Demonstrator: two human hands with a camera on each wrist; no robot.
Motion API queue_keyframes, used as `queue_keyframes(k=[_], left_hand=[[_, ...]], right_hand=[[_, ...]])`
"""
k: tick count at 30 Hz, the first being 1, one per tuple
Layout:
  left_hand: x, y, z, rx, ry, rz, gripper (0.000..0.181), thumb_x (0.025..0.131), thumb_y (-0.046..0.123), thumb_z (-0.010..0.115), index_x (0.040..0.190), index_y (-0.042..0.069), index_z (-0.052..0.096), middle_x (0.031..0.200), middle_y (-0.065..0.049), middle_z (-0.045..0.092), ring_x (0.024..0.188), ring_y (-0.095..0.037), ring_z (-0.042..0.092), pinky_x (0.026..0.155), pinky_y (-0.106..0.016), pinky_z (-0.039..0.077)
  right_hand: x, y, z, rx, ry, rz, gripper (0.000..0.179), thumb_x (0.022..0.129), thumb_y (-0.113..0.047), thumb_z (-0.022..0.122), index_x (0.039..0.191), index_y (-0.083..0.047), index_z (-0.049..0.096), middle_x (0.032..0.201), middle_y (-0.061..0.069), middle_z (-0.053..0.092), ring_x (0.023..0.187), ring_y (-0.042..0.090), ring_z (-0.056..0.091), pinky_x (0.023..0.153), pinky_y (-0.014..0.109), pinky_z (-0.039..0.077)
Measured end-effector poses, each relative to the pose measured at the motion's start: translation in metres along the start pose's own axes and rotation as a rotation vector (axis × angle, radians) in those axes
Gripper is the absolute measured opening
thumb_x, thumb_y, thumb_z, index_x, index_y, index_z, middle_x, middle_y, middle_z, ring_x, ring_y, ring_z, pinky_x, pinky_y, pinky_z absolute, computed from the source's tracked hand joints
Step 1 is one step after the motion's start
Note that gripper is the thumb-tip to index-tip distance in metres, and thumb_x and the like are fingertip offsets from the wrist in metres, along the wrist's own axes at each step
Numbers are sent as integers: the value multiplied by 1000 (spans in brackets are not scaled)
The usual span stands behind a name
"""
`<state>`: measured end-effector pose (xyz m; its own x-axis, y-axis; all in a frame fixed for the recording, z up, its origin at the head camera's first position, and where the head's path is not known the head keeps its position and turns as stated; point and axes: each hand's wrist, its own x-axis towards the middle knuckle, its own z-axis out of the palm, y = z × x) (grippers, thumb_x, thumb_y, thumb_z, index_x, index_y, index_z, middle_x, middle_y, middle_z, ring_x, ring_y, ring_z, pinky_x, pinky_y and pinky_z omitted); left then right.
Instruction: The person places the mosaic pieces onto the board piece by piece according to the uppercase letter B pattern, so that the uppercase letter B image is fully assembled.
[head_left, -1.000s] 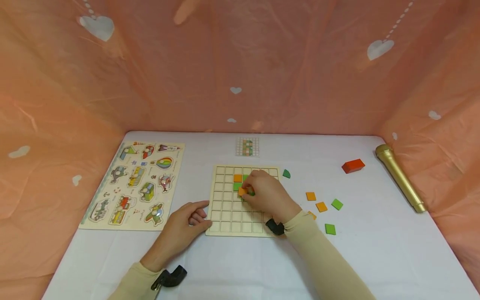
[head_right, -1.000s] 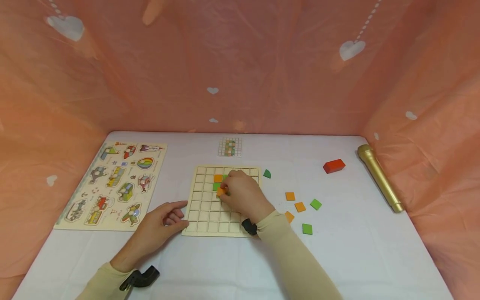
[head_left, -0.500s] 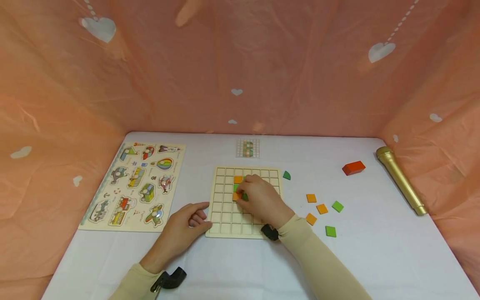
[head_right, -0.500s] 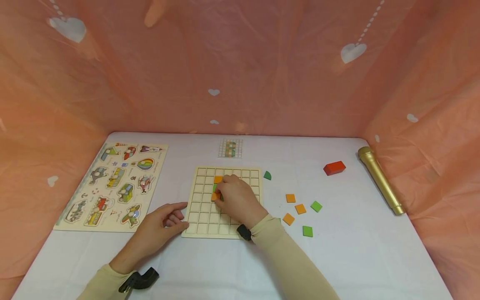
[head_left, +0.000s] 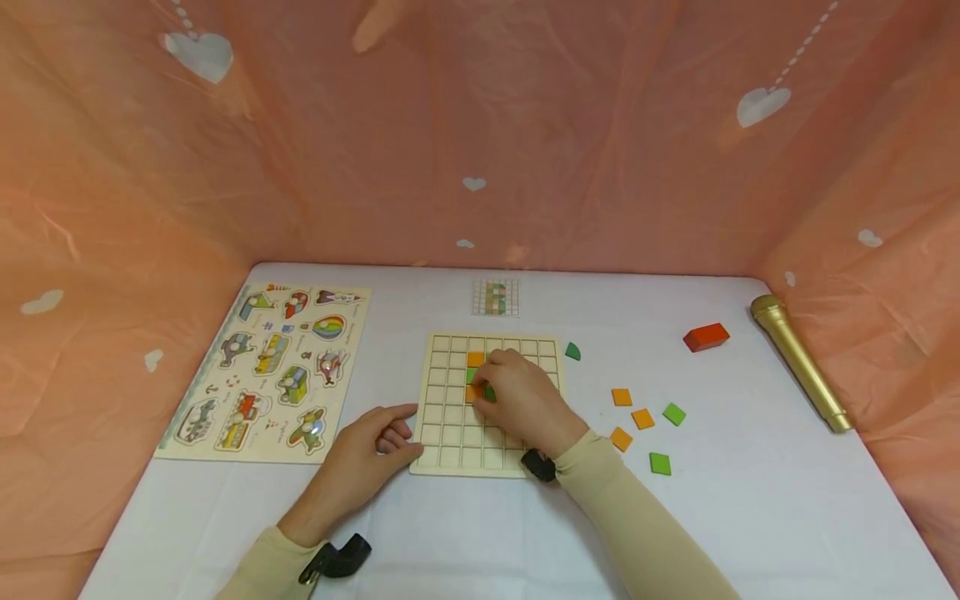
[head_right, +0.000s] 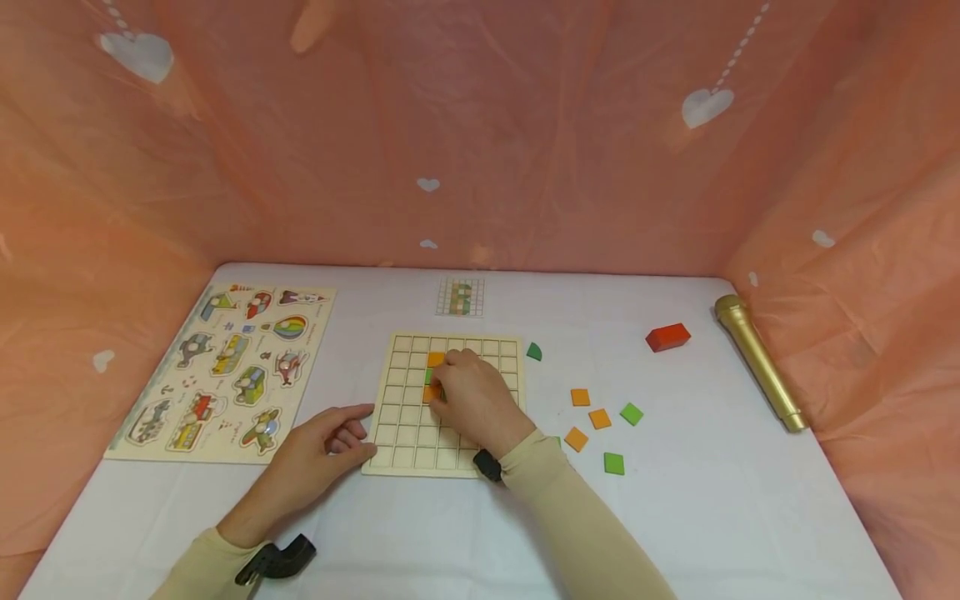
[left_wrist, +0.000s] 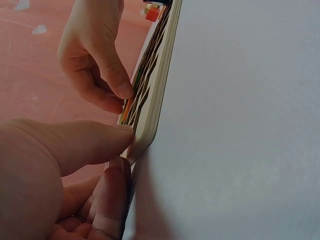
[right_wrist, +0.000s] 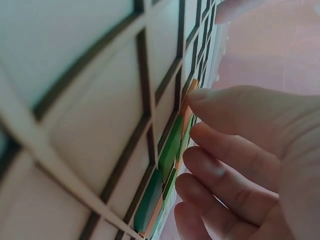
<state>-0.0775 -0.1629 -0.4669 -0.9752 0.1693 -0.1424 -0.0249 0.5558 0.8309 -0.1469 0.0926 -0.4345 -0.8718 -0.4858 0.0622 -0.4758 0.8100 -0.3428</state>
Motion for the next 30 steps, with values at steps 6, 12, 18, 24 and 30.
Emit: queue_keyframes(k=[6, 12, 18, 24, 30], left_hand=[[0, 1, -1, 4, 2, -1, 56, 94, 19, 86, 146, 11, 67, 106, 0, 68, 89, -8, 64, 80, -19, 57], [-1, 1, -1, 10, 1, 5, 56, 94, 19, 86, 146, 11, 66, 106, 0, 67, 88, -8, 64, 80, -19, 57], [0, -1, 0, 14, 6, 14, 55, 94, 19, 86, 145, 11, 67, 106, -1, 68, 88, -7, 64, 80, -19, 57], [0, -2, 1, 15, 11, 26, 55, 93, 17, 86, 144, 10, 67, 105, -1, 68, 87, -6, 64, 80, -19, 57], [0, 0, 1, 13, 7, 21, 55, 93, 17, 86, 145, 9, 67, 105, -1, 68, 87, -7, 64, 80, -19, 57]], right_hand=[[1, 0, 0, -11, -6, 3, 13, 94, -21, 83, 101, -10, 82, 96, 0, 66, 98, 19, 63, 86, 37, 61], [1, 0, 1, -15, -13, 1, 12, 94, -20, 83, 101, -10, 83, 95, 0, 65, 99, 20, 63, 87, 36, 61], [1, 0, 2, -5, -11, 2, 11, 94, -20, 84, 100, -11, 83, 97, -1, 67, 100, 19, 64, 88, 36, 61], [0, 1, 1, 12, -17, 6, 10, 93, -20, 84, 98, -12, 82, 97, -1, 67, 101, 18, 63, 88, 35, 61], [-1, 3, -1, 18, -20, 7, 11, 94, -22, 83, 99, -13, 82, 97, -1, 67, 100, 18, 63, 88, 35, 61]])
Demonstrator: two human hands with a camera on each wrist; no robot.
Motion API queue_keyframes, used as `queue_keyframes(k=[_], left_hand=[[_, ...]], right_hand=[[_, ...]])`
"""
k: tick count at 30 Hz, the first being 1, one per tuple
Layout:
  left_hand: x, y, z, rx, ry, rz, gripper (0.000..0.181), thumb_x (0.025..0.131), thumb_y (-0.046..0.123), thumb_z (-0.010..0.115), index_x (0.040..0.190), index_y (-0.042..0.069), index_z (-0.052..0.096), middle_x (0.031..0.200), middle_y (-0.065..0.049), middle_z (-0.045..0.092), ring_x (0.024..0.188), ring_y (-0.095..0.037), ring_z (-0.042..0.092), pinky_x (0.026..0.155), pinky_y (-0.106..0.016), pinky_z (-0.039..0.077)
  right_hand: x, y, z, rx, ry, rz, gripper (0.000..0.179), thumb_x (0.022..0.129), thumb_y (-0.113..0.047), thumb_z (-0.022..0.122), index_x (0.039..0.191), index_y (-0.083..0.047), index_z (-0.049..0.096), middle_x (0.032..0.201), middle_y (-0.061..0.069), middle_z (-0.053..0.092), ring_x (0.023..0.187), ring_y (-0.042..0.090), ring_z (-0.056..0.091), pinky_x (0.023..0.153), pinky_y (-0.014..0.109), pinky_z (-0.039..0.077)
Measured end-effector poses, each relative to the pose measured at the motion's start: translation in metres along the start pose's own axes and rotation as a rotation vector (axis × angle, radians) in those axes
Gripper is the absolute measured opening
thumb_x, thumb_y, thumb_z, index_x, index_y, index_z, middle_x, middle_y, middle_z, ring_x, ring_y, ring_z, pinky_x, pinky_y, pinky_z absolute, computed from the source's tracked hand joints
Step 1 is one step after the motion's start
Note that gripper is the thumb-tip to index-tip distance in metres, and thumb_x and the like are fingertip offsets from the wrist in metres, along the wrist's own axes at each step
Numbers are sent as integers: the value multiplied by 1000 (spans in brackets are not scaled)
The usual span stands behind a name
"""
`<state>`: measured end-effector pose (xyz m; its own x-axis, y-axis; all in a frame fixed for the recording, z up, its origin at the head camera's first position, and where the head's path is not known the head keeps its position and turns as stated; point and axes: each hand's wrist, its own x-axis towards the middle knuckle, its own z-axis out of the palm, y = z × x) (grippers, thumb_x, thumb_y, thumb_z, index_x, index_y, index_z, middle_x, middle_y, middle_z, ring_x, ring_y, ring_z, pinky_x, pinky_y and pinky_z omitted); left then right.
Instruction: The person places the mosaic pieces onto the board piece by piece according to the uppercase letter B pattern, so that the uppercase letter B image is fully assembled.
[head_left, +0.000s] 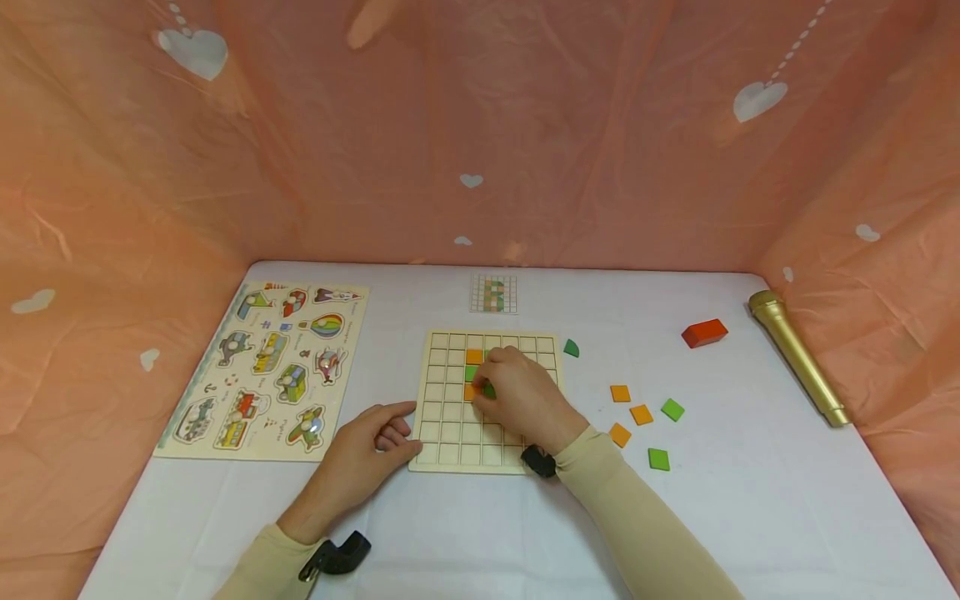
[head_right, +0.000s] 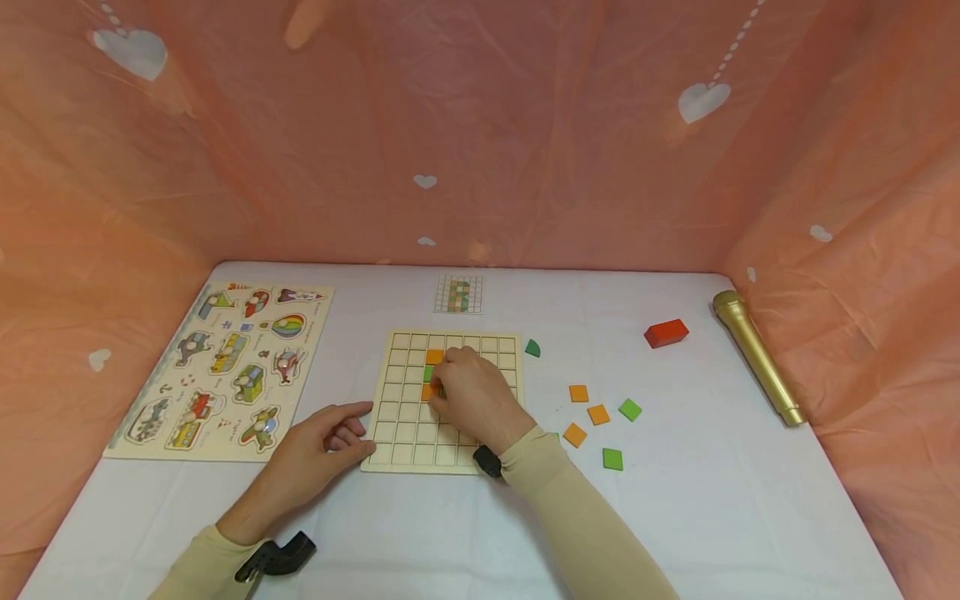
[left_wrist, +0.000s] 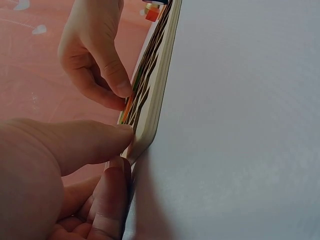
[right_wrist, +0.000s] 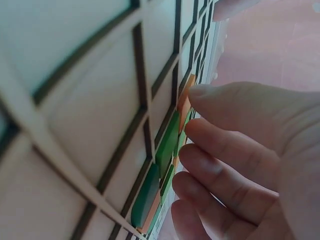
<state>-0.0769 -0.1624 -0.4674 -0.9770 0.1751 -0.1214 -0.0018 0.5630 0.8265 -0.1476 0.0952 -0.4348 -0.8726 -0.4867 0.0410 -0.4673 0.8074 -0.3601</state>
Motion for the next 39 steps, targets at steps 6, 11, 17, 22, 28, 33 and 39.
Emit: queue_keyframes(k=[6, 11, 17, 22, 28, 33, 39], left_hand=[[0, 1, -1, 0, -1, -4, 55, 94, 17, 85, 145, 10, 67, 106, -1, 68, 88, -7, 63, 79, -19, 56], [0, 1, -1, 1, 0, -5, 55, 94, 17, 85, 145, 10, 67, 106, -1, 68, 88, -8, 64, 79, -19, 56], [0, 2, -2, -1, 1, -6, 55, 94, 17, 85, 145, 10, 67, 106, -1, 68, 88, -8, 64, 79, -19, 57], [0, 1, 0, -7, 0, -4, 56, 93, 16, 86, 145, 9, 67, 105, -1, 68, 88, -7, 64, 80, -19, 57], [-1, 2, 0, -5, 6, -12, 56, 93, 15, 86, 145, 9, 67, 105, -2, 68, 87, -8, 64, 79, -19, 57], [0, 3, 0, -11, 1, -23, 56, 92, 15, 86, 144, 9, 67, 105, -1, 68, 88, -8, 64, 79, -19, 57], [0, 2, 1, -6, 4, -26, 55, 93, 16, 86, 144, 10, 68, 104, -1, 67, 87, -7, 64, 79, -19, 56]], right_hand=[[0, 1, -1, 11, 5, -7, 12, 94, -24, 83, 99, -13, 82, 99, -1, 69, 101, 18, 62, 89, 34, 61], [-1, 1, -3, 16, 4, -7, 11, 95, -24, 82, 101, -14, 82, 99, -2, 68, 99, 17, 61, 87, 34, 61], [-2, 4, -7, 29, 13, 3, 15, 95, -27, 83, 103, -14, 83, 101, -3, 67, 102, 16, 62, 89, 35, 60], [-12, 14, -14, 58, 23, 47, 18, 96, -28, 83, 106, -13, 82, 101, -4, 66, 99, 14, 61, 87, 34, 59], [-38, 45, -33, 37, 60, 108, 23, 96, -26, 81, 110, -8, 81, 111, 3, 72, 106, 21, 65, 93, 42, 62], [-77, 78, -52, 51, 77, 262, 25, 99, -26, 76, 114, -6, 80, 114, 7, 72, 112, 28, 64, 100, 52, 60], [-127, 114, -72, 32, 73, 404, 28, 100, -27, 74, 120, -8, 78, 122, 10, 72, 120, 36, 63, 101, 61, 56]])
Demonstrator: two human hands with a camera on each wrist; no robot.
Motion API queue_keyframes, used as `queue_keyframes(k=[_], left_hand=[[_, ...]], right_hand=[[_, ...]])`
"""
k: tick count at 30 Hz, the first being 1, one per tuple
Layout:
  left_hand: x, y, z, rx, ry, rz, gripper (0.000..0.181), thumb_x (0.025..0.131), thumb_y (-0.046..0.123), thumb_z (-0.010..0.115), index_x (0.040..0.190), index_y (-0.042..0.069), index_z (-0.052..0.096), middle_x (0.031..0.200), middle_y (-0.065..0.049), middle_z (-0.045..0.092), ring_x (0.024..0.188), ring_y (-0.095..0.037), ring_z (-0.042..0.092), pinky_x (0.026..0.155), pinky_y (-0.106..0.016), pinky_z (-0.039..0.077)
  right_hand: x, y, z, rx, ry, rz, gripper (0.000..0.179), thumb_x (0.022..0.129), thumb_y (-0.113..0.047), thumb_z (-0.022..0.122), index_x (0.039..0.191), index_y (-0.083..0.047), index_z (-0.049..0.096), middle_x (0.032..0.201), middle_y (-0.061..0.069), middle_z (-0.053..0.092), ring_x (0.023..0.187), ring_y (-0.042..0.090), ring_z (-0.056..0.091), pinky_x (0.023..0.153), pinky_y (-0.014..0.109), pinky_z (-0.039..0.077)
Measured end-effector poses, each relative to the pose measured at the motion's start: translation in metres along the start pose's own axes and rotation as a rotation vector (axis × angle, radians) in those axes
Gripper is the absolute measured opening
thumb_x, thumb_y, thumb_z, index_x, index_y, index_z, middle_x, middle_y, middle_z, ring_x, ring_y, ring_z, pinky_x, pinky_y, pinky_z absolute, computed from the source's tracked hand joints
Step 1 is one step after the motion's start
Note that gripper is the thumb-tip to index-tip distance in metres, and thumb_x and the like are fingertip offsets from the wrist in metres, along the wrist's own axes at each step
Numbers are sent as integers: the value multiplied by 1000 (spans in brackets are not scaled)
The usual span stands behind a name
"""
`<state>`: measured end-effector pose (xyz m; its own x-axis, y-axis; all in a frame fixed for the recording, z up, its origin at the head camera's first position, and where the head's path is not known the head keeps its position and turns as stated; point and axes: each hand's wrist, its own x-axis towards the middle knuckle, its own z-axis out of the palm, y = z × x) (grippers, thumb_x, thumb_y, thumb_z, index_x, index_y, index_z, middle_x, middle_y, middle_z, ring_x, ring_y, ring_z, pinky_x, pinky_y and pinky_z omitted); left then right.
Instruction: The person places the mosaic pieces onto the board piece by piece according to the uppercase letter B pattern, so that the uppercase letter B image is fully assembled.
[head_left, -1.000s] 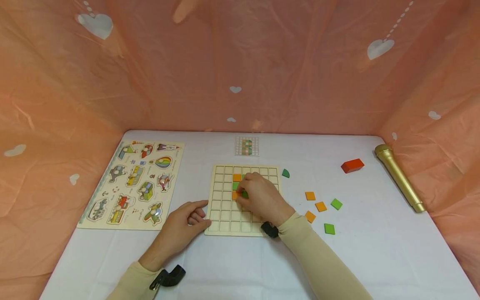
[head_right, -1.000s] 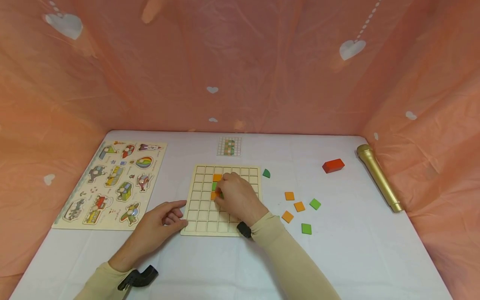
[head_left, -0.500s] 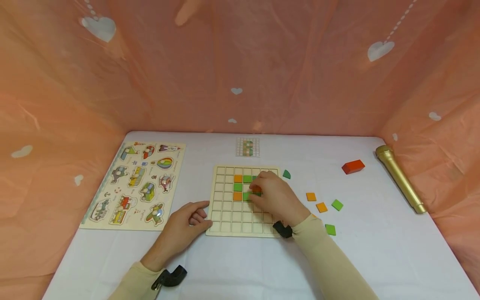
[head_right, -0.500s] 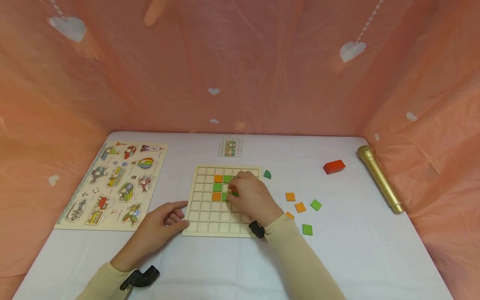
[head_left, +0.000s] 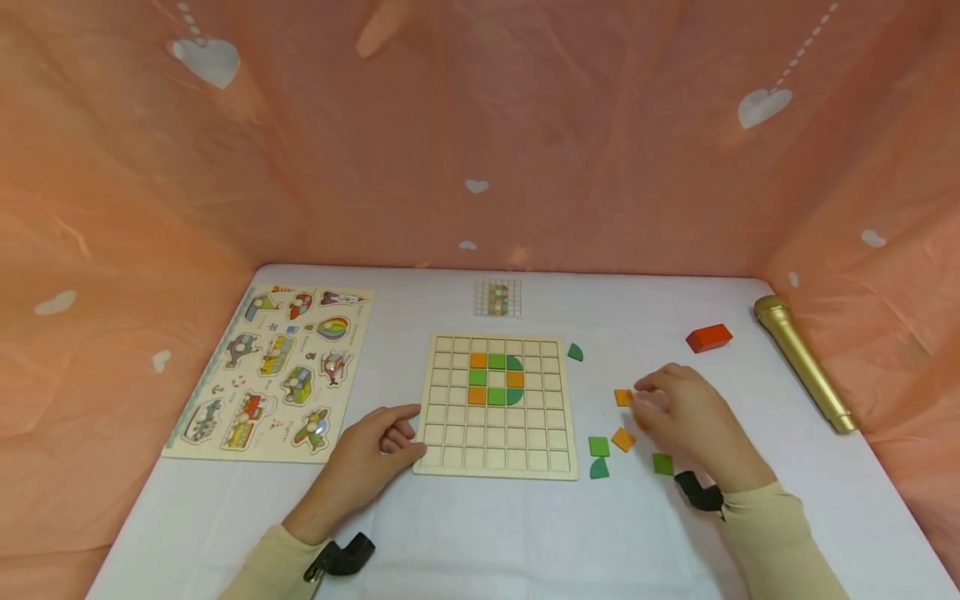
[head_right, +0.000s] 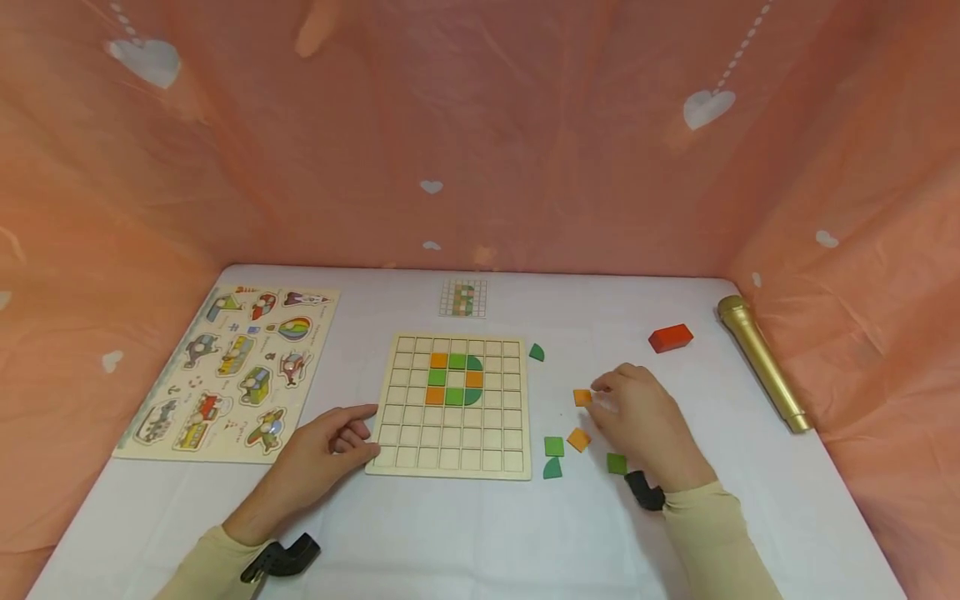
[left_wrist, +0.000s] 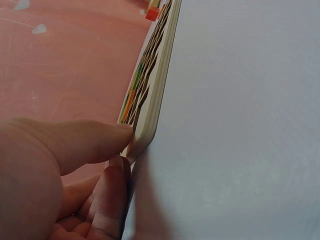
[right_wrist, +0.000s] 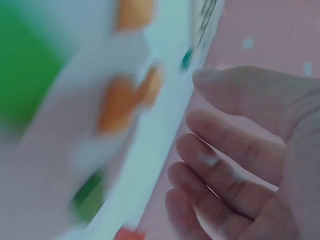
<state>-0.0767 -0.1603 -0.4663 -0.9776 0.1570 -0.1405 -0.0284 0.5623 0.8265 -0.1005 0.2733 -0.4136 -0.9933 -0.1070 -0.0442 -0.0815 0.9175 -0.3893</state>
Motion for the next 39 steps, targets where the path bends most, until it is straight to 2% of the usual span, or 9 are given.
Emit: queue_keyframes(k=[4, 9, 14, 24, 28, 32, 39], left_hand=[[-1, 0, 0, 1, 3, -4, 54, 93, 16, 86, 144, 10, 68, 104, 0, 67, 87, -8, 63, 79, -19, 56], [-3, 0, 0, -6, 5, -3, 54, 93, 17, 86, 144, 11, 68, 104, 0, 68, 87, -8, 64, 79, -19, 57], [-2, -2, 1, -9, 5, 8, 54, 93, 18, 86, 144, 12, 68, 104, 0, 68, 88, -8, 65, 80, -20, 57], [-2, 0, 1, -4, 1, 12, 55, 93, 16, 86, 144, 11, 68, 104, 0, 68, 88, -8, 65, 81, -20, 57], [-2, 0, 0, 3, 2, 15, 56, 92, 15, 86, 144, 10, 68, 104, 0, 68, 88, -8, 64, 80, -20, 57], [-1, 0, 0, -1, 0, 18, 56, 92, 15, 86, 145, 10, 67, 104, -1, 68, 88, -8, 65, 80, -20, 57], [0, -3, 0, -1, -1, 24, 56, 93, 16, 86, 145, 10, 67, 105, -1, 68, 88, -8, 65, 80, -20, 58]], right_hand=[[-11, 27, -5, -61, 14, -20, 30, 97, -25, 79, 118, -4, 78, 118, 14, 73, 116, 39, 64, 99, 62, 55], [-18, 45, -7, -111, 19, -14, 33, 93, -24, 82, 115, 0, 78, 115, 20, 74, 111, 41, 65, 98, 64, 54], [-22, 51, -6, -92, 15, 25, 32, 92, -24, 84, 113, -1, 79, 113, 20, 73, 107, 40, 66, 96, 64, 54], [-20, 56, -4, -70, 15, 28, 27, 92, -23, 84, 109, -2, 80, 111, 19, 74, 102, 37, 66, 93, 63, 55], [-19, 56, -3, -62, 11, 36, 27, 92, -21, 82, 110, -2, 79, 114, 20, 74, 106, 39, 66, 96, 64, 54], [-16, 50, -4, -52, 32, 10, 25, 92, -20, 82, 110, -1, 79, 114, 20, 74, 108, 41, 66, 97, 64, 54], [2, 10, -1, -6, -3, 15, 25, 98, -23, 77, 114, -5, 79, 119, 15, 73, 117, 40, 63, 102, 64, 54]])
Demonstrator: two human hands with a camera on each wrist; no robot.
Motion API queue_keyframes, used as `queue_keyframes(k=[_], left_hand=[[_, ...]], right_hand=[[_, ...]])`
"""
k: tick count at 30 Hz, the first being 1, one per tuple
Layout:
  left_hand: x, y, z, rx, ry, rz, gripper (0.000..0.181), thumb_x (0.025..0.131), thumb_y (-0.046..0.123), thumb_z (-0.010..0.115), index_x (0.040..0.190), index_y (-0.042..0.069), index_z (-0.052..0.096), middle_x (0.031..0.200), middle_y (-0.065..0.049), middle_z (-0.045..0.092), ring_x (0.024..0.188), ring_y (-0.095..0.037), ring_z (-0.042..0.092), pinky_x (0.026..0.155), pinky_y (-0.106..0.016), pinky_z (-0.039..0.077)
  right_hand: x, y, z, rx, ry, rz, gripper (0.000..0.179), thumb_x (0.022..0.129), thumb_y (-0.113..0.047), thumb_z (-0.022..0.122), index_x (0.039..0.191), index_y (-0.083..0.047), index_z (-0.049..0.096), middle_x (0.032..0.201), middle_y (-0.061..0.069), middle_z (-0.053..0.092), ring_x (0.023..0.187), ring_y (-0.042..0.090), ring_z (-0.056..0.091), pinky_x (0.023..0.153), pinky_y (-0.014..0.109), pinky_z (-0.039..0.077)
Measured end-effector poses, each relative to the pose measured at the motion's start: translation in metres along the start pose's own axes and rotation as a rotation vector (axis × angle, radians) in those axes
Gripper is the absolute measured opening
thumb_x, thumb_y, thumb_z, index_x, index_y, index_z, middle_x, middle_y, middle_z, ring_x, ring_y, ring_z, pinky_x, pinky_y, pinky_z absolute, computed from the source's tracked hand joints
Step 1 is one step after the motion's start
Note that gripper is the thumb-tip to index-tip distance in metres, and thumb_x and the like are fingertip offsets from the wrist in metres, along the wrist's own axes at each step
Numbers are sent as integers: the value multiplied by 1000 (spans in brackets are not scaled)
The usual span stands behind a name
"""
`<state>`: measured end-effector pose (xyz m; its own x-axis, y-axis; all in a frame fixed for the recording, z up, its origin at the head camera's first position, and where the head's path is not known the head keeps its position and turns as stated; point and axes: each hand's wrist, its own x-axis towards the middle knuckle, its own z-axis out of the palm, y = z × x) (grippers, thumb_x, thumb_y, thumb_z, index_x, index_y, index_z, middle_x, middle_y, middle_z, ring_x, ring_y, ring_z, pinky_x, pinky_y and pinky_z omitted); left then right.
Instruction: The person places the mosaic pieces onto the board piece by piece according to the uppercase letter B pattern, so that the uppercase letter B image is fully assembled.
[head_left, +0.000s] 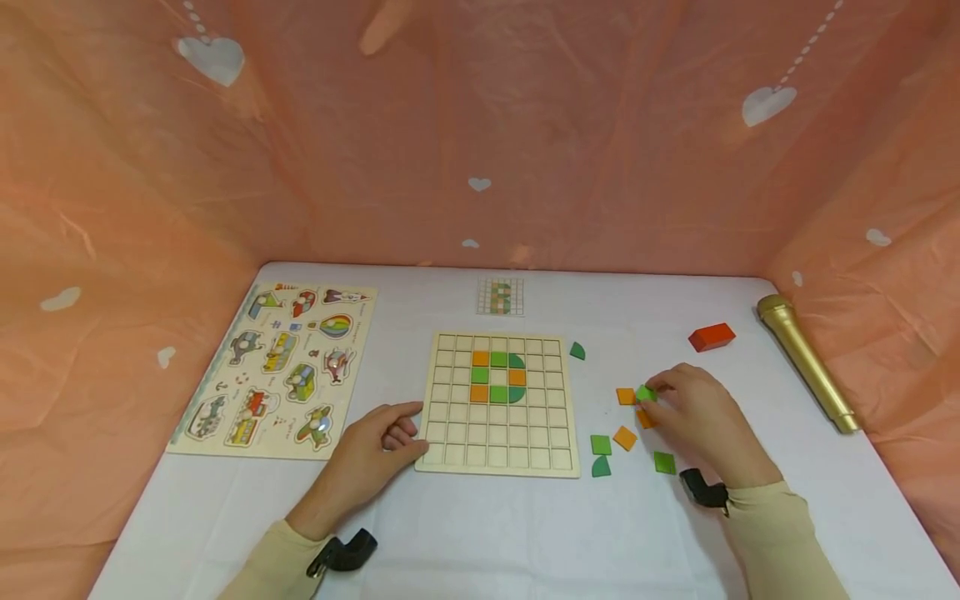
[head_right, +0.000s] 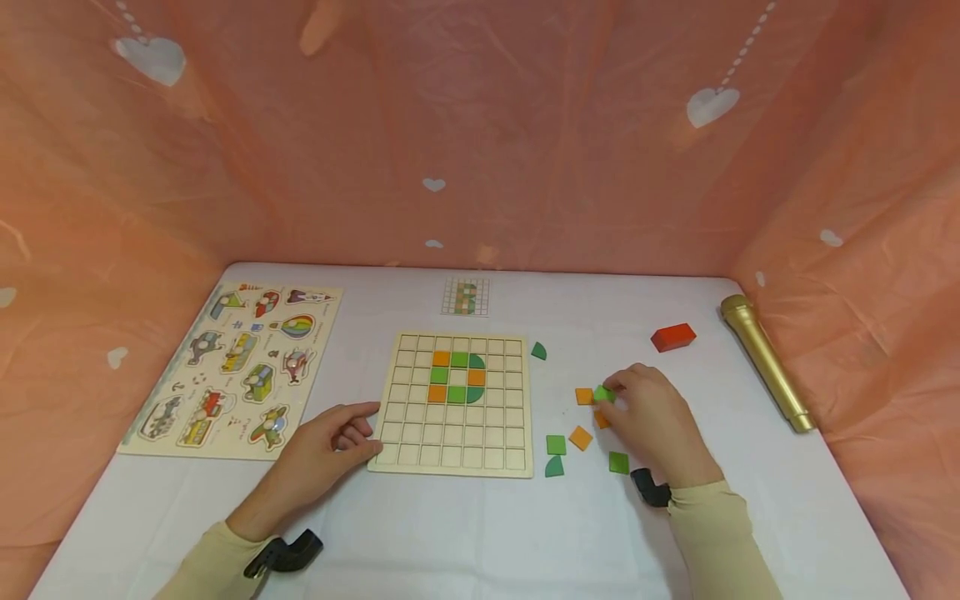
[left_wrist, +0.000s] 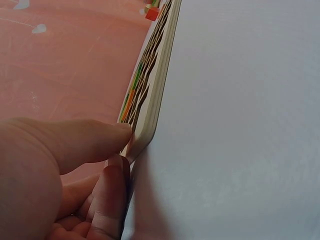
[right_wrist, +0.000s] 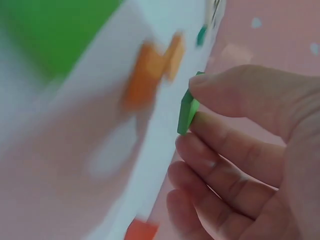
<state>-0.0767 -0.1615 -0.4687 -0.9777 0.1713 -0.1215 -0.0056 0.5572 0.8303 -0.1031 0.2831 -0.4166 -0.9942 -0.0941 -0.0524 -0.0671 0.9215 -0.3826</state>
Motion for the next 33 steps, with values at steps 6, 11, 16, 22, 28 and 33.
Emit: queue_keyframes(k=[6, 11, 16, 22, 28, 33], left_hand=[[1, 0, 1, -4, -4, -9, 56, 93, 16, 86, 145, 10, 67, 104, -1, 68, 88, -8, 64, 80, -19, 57], [1, 0, 1, 3, 0, -16, 55, 93, 16, 86, 145, 11, 68, 103, 0, 67, 87, -8, 64, 79, -19, 57], [1, -1, 0, -1, 2, -10, 55, 93, 17, 86, 144, 11, 68, 103, 1, 67, 88, -7, 64, 79, -19, 56], [1, -1, -1, 0, 7, 2, 55, 93, 17, 86, 144, 10, 68, 103, 1, 68, 87, -6, 64, 79, -19, 57], [1, 1, 0, 0, 0, -12, 55, 93, 17, 86, 144, 11, 68, 103, 1, 68, 87, -7, 64, 79, -19, 57], [1, 0, -1, 8, 5, -12, 54, 93, 17, 86, 144, 10, 68, 103, 1, 67, 87, -6, 64, 79, -19, 57]], right_hand=[[20, -44, 14, 18, -16, -62, 26, 98, -24, 76, 116, -5, 79, 117, 9, 72, 113, 30, 63, 99, 55, 60], [37, -86, 31, -4, -19, -172, 23, 95, -23, 79, 111, -6, 80, 113, 6, 72, 112, 26, 64, 100, 49, 60], [46, -121, 49, -19, -12, -341, 19, 92, -20, 84, 105, -6, 81, 108, 3, 73, 106, 21, 65, 92, 41, 62], [46, -148, 69, -25, -32, -427, 21, 92, -24, 86, 107, -10, 81, 105, 1, 70, 105, 19, 64, 90, 37, 62], [42, -159, 82, -21, -18, -480, 14, 89, -19, 85, 101, -13, 83, 99, -2, 68, 95, 14, 62, 80, 32, 59], [41, -162, 86, -47, -24, -506, 15, 91, -20, 84, 105, -12, 83, 100, -2, 69, 98, 16, 63, 84, 33, 60]])
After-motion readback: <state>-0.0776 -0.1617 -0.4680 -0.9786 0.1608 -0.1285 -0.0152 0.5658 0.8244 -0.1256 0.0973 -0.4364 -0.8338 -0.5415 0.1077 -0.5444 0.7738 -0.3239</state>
